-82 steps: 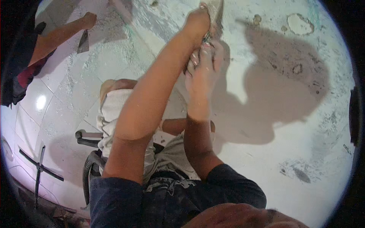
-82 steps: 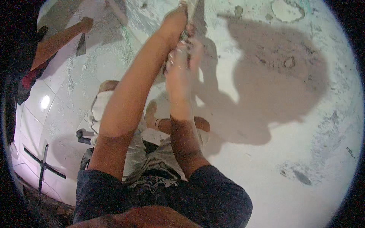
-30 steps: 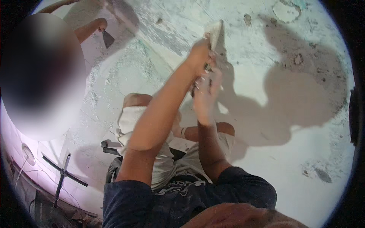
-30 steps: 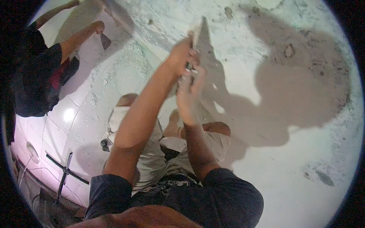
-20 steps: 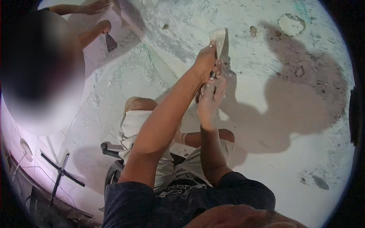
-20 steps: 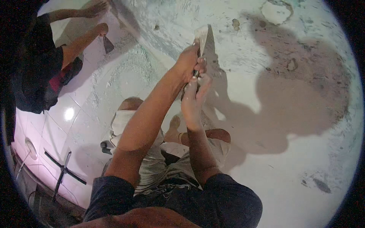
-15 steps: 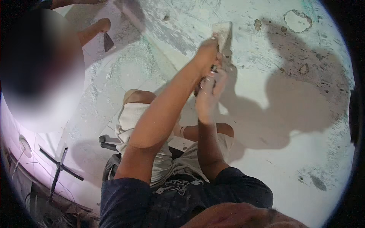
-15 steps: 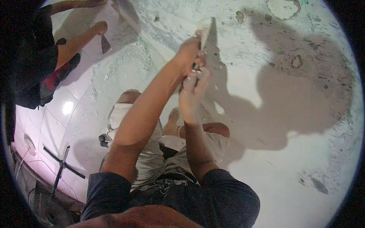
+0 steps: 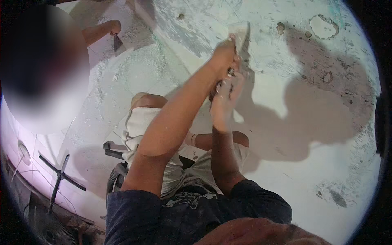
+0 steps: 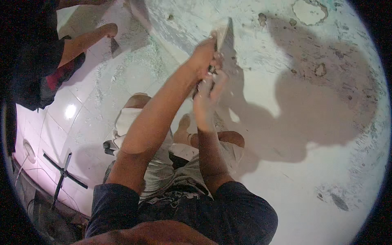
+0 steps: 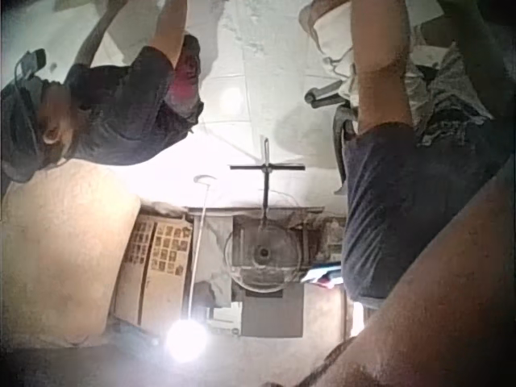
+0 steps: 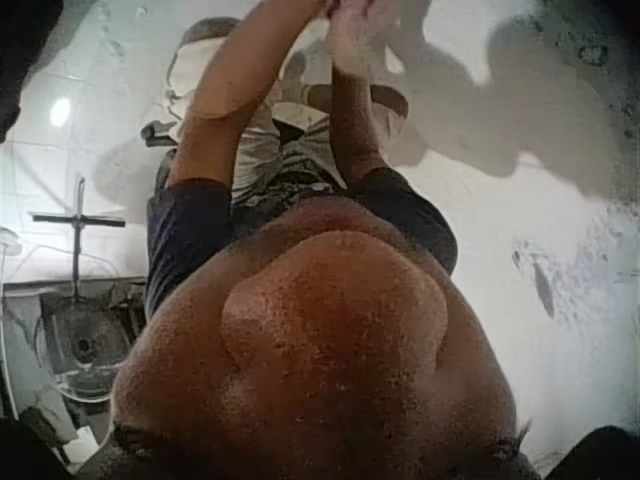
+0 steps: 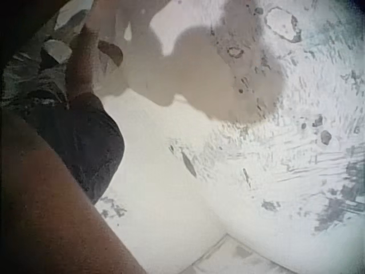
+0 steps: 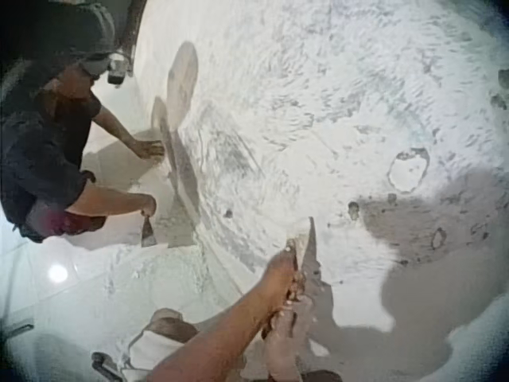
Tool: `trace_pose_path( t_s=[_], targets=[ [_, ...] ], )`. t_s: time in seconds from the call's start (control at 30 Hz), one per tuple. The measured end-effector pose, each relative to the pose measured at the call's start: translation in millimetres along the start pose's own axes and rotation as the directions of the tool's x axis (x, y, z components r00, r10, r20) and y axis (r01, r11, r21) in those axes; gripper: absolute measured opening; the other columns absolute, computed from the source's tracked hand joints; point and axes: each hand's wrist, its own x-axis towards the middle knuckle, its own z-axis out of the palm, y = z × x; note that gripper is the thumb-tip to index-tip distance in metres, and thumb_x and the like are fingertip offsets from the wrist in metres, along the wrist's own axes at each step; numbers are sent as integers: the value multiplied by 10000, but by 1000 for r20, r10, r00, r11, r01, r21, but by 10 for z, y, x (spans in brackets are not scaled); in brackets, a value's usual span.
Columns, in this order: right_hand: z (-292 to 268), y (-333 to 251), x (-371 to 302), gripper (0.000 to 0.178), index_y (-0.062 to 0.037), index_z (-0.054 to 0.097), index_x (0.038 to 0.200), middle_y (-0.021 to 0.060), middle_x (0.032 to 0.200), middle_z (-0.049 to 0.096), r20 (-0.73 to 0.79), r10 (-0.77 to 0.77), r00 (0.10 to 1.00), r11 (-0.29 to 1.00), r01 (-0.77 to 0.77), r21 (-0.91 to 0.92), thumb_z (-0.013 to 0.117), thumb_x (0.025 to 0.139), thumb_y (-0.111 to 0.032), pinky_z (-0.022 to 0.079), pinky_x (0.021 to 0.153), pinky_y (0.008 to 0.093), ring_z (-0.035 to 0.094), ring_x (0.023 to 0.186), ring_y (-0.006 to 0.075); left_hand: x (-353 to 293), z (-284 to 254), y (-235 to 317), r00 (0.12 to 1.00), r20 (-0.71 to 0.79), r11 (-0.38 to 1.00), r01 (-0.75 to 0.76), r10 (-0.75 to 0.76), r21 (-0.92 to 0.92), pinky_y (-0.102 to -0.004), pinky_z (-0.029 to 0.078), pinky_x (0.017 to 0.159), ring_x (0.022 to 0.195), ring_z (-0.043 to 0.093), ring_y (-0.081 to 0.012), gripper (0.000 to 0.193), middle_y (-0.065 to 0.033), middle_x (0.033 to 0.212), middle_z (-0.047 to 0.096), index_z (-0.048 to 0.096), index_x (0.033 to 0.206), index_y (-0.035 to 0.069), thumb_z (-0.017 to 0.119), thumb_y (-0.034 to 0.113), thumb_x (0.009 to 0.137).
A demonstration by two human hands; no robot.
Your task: Scraping old paint or plaster from a wall using a putty knife.
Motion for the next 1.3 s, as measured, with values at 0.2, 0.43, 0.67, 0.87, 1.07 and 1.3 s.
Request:
trace_pose_path(
  t_s=[0.2,0.43,0.67,0.87,1.07,1.3],
  targets=[
    [182,-122,140,232,-41,429,1163,88,992,497,4,-124,992,992,124,-29,423,970,-170,405,702,250,463,841,114,207,-356,151,990,96,994,-105,106,-19,-321,336,404,404,346,-139,436,-18,535,390,421,872,75,310,480,989],
    [170,93,160,232,20,433,1121,187,1047,474,-117,-239,964,956,213,-202,441,937,-122,353,917,393,464,992,285,215,-118,19,996,42,997,-81,80,7,-379,358,452,469,420,-170,476,-39,590,468,501,871,74,328,509,961],
    [73,131,68,248,20,439,1133,183,1042,487,-72,-68,995,996,72,49,452,939,-135,361,905,385,471,986,276,102,-65,129,997,40,995,-65,62,70,-298,330,395,409,328,-125,410,-20,559,406,438,912,85,283,454,1002],
    [129,188,161,271,-43,443,1189,118,1082,472,-54,-1,999,997,6,79,433,966,-196,408,798,334,482,934,185,135,-23,91,993,31,993,-118,117,28,-355,334,419,431,380,-149,469,-22,556,425,479,850,122,235,499,984],
    [163,2,112,309,-11,430,1208,181,1202,422,-19,-60,998,993,58,-100,423,961,-197,378,917,385,434,1109,274,16,-44,79,998,38,999,-50,51,-21,-316,342,389,392,325,-129,447,-15,530,380,426,833,73,310,474,991],
    [18,176,108,319,-10,421,1245,123,1106,491,-14,-49,999,995,50,85,419,968,-167,413,812,309,483,966,178,141,-45,12,974,12,946,-221,225,238,-333,465,598,588,525,-179,328,-37,671,535,567,888,65,404,337,969]
  ],
)
